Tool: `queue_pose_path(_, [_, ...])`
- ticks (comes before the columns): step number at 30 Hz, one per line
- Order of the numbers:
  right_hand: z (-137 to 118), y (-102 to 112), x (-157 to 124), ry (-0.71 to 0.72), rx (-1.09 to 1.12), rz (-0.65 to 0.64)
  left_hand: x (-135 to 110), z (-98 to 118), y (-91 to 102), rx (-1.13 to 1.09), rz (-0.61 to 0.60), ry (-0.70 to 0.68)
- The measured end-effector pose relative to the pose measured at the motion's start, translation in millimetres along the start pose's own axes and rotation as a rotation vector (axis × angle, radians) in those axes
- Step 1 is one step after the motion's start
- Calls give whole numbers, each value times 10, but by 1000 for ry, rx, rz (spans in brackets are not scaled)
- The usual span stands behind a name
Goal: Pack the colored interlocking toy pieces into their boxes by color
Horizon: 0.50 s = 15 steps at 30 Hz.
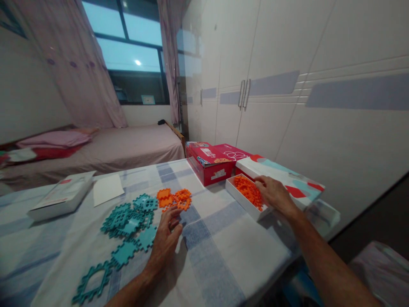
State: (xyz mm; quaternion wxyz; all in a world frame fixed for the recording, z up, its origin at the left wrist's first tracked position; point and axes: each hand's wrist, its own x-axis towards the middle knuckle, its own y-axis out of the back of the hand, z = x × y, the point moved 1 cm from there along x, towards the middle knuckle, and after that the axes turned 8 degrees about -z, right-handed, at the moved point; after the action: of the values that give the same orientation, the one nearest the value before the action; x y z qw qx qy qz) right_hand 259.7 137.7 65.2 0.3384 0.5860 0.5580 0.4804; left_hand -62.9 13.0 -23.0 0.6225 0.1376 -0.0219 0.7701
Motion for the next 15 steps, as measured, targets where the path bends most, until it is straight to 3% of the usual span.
queue_pose_path(5, [-72, -116, -74, 109, 22, -137, 2, 22, 1, 28, -7, -9])
queue_pose_path(11, [-131, -148, 136, 87, -24, -31, -7, 22, 0, 15, -22, -6])
queue_pose_path(15, [-225, -205, 317, 118, -132, -66, -5, 4, 0, 38, -31, -12])
